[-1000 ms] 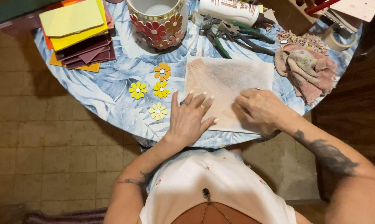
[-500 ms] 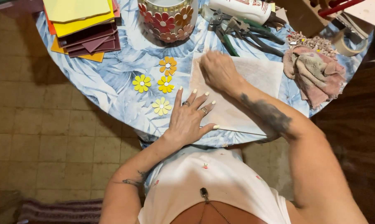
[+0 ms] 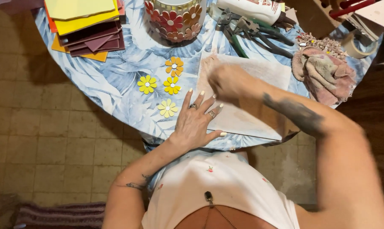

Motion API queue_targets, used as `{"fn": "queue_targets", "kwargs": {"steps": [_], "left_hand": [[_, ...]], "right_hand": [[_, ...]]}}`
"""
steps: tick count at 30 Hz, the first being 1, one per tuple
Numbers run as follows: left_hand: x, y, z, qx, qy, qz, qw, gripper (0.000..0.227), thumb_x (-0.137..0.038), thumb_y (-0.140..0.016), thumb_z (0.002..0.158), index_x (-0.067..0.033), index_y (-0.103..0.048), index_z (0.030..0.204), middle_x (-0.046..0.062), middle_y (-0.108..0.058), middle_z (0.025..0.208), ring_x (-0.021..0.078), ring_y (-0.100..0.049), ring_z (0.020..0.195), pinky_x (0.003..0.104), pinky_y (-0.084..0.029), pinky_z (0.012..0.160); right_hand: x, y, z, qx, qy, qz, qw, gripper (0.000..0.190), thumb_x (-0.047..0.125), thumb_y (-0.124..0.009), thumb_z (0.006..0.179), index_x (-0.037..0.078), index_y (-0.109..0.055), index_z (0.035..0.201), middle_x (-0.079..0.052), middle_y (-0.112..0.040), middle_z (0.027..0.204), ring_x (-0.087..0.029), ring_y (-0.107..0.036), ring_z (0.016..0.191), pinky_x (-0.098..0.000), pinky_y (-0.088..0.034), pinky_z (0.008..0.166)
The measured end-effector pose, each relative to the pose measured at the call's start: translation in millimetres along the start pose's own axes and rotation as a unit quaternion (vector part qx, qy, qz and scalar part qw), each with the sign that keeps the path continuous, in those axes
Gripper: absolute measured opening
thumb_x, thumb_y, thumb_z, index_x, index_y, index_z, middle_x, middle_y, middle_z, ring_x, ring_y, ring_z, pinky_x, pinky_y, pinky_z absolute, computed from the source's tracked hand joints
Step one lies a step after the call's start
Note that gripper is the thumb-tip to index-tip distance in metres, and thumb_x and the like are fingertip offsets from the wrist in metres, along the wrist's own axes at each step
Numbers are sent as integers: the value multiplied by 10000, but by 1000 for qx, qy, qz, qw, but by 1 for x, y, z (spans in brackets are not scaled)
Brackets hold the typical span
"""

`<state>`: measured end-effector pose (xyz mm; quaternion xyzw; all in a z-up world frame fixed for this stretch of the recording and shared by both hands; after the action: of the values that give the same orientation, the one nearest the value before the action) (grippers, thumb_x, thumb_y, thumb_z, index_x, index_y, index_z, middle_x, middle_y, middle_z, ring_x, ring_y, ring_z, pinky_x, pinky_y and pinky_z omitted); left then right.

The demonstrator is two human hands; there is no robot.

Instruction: Sanding the edges of small yellow flower-shaped tiles on a sheet of sandpaper.

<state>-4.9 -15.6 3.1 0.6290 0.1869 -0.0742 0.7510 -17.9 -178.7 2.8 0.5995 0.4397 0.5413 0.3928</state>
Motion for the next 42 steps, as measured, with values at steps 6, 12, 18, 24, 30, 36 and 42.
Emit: {"fn": "queue_targets", "kwargs": {"steps": [6,12,18,24,30,36,42], "left_hand": [[-1,1,1,4,18,-16,1000,618,-582,-541,676,-154,-539,1122,91,-466,1194,357,-419,1131,545,-34,1022],[0,-1,0,-3,7,-22,1000,666,-621,-528,654,-163,-527,1137,87,-465,1197,361,-416,1135,549,-55,1021],[-7,3,6,-87,22,-38,995,470,-447,-551,737,-89,-593,1038,109,-570,1044,364,-522,1014,560,-74,1005],[-18,19,21,-228,24,-116,966,245,-226,-589,746,-51,-621,915,97,-618,899,310,-574,956,534,-233,957],[-20,16,23,-267,-2,-136,954,210,-138,-621,702,-66,-619,899,94,-631,793,300,-585,949,473,-332,900],[-21,24,24,-275,15,-122,953,123,-141,-631,710,-95,-635,824,60,-642,725,259,-604,922,416,-375,842],[-21,21,22,-281,11,-111,953,115,-138,-630,718,-89,-631,823,70,-646,736,258,-604,920,401,-380,827]], "right_hand": [[-19,-24,16,-235,131,-221,937,157,255,-449,774,146,-439,662,-45,-396,657,-242,-469,492,-372,-376,420],[-29,3,-79,-99,238,-204,945,145,248,-417,742,124,-458,677,-48,-419,695,-222,-478,553,-342,-391,494],[-49,35,-98,-35,155,-141,977,101,167,-429,770,123,-424,679,-19,-414,677,-189,-514,619,-285,-438,587],[-13,13,-83,-82,78,278,954,230,215,-396,885,95,-495,716,-13,-440,653,-197,-505,608,-312,-419,573],[8,25,-81,-118,69,314,939,273,199,-388,897,63,-468,674,-43,-398,582,-209,-465,537,-325,-401,519],[8,22,-81,-148,44,330,931,276,219,-434,893,57,-498,679,-36,-393,548,-140,-435,522,-291,-389,497],[17,25,-80,-154,29,344,926,220,156,-467,869,47,-496,680,-41,-414,533,-121,-423,521,-270,-381,490]]}}
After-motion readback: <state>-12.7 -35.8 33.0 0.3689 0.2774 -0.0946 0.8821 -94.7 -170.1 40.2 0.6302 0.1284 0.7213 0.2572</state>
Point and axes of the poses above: each hand's wrist, its own z-axis towards the middle knuckle, its own y-axis out of the back of the hand, x = y × z, the point moved 2 cm from there along z, towards the middle knuckle
